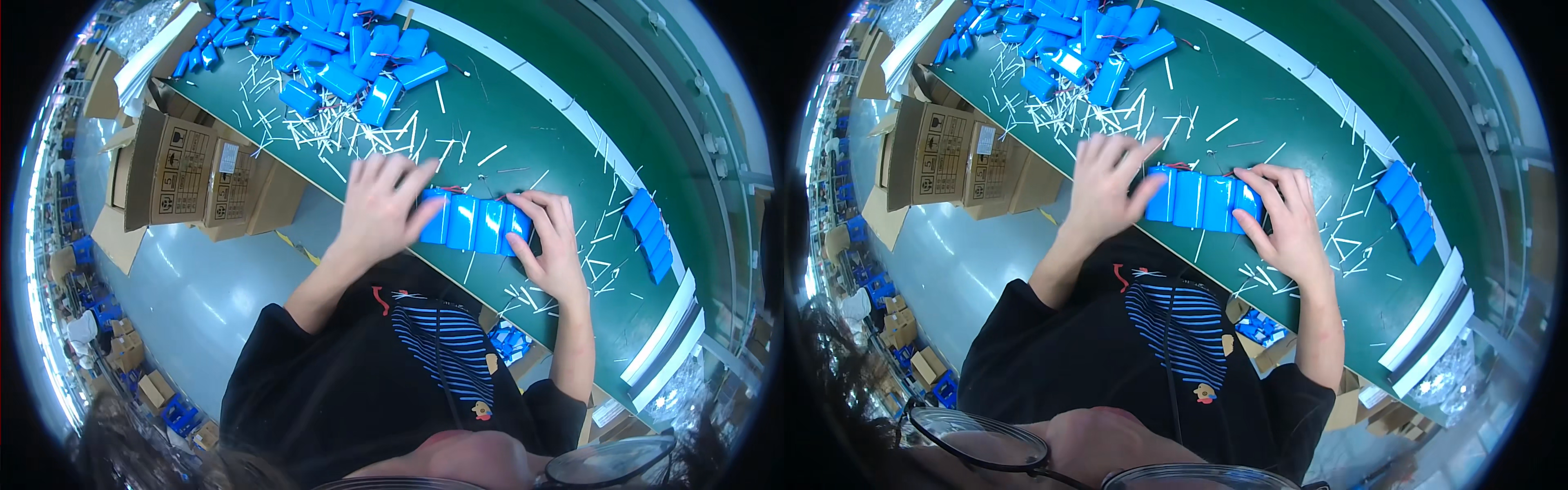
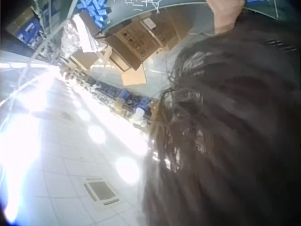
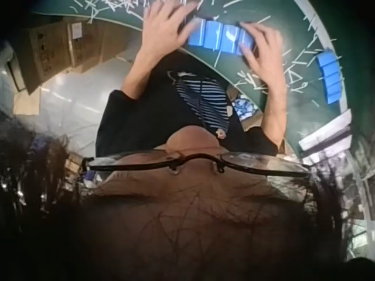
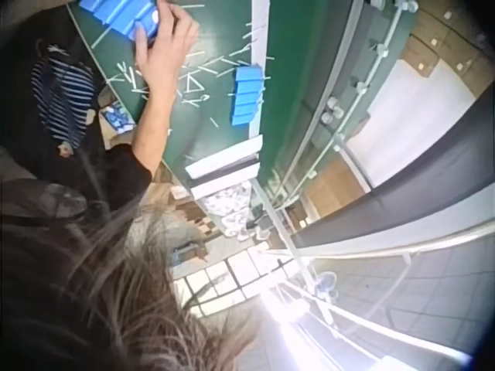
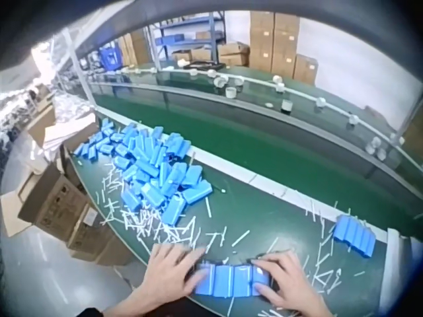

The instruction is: Organizing and aligning blue rectangular battery cells on an assembly line workbench.

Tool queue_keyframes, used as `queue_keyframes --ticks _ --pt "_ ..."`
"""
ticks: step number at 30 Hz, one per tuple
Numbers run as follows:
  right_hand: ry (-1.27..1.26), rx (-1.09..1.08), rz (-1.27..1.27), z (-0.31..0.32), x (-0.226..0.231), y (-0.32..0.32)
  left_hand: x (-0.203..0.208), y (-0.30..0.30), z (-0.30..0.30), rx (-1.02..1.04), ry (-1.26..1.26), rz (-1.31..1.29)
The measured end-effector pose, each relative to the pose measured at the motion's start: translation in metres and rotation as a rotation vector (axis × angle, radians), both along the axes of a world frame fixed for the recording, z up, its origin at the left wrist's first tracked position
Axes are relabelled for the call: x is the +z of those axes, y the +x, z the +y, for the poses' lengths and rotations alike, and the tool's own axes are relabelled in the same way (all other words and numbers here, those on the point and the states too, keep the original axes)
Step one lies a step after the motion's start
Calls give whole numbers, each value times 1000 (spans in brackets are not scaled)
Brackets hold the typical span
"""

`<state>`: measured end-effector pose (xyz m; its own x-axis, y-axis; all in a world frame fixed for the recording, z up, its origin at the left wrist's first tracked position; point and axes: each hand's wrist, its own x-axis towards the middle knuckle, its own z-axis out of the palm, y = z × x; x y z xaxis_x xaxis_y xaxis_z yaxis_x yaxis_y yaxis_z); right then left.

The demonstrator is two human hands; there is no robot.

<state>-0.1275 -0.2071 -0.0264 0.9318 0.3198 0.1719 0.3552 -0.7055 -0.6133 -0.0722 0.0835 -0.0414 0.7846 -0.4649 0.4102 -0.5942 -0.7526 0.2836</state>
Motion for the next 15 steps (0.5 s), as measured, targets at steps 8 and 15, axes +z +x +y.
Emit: queue_keyframes --ticks 8,15 --pt "0 -1 -4 1 2 -2 -14 72 20 307 -149 -117" --pt "6 -4 -10 -1 -1 -2 10 42 27 291 -171 5"
